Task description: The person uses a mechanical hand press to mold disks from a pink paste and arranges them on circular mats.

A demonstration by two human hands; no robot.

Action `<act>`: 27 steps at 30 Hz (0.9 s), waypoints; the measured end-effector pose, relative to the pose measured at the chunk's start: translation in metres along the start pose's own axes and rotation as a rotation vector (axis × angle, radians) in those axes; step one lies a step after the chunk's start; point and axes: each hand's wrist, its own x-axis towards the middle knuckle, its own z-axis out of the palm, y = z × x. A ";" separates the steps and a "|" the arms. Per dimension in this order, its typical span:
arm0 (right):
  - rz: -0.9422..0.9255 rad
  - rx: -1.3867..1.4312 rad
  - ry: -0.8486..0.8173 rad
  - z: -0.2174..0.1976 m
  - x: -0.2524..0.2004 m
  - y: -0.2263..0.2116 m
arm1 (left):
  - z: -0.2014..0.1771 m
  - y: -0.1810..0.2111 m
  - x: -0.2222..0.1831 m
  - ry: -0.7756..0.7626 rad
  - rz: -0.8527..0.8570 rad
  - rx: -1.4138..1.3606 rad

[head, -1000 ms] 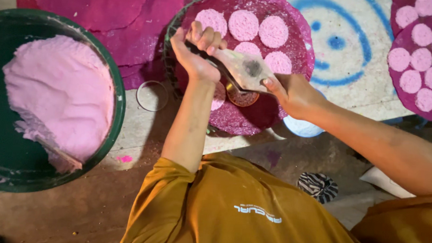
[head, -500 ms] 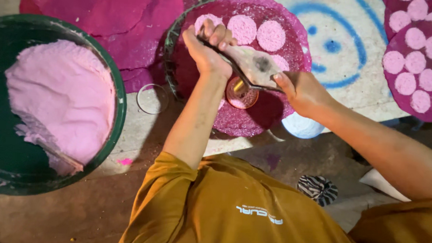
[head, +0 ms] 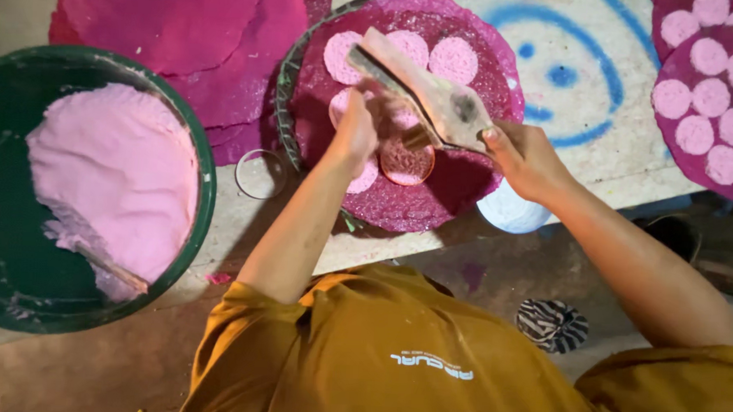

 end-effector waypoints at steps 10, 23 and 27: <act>-0.111 0.389 0.220 0.025 -0.008 0.029 | -0.016 -0.034 -0.090 0.038 0.755 1.365; -0.075 0.574 0.494 0.059 -0.070 0.065 | 0.003 -0.020 -0.115 0.064 0.785 1.681; -0.086 0.631 0.567 0.056 -0.085 0.076 | 0.006 -0.028 -0.107 0.112 0.735 1.584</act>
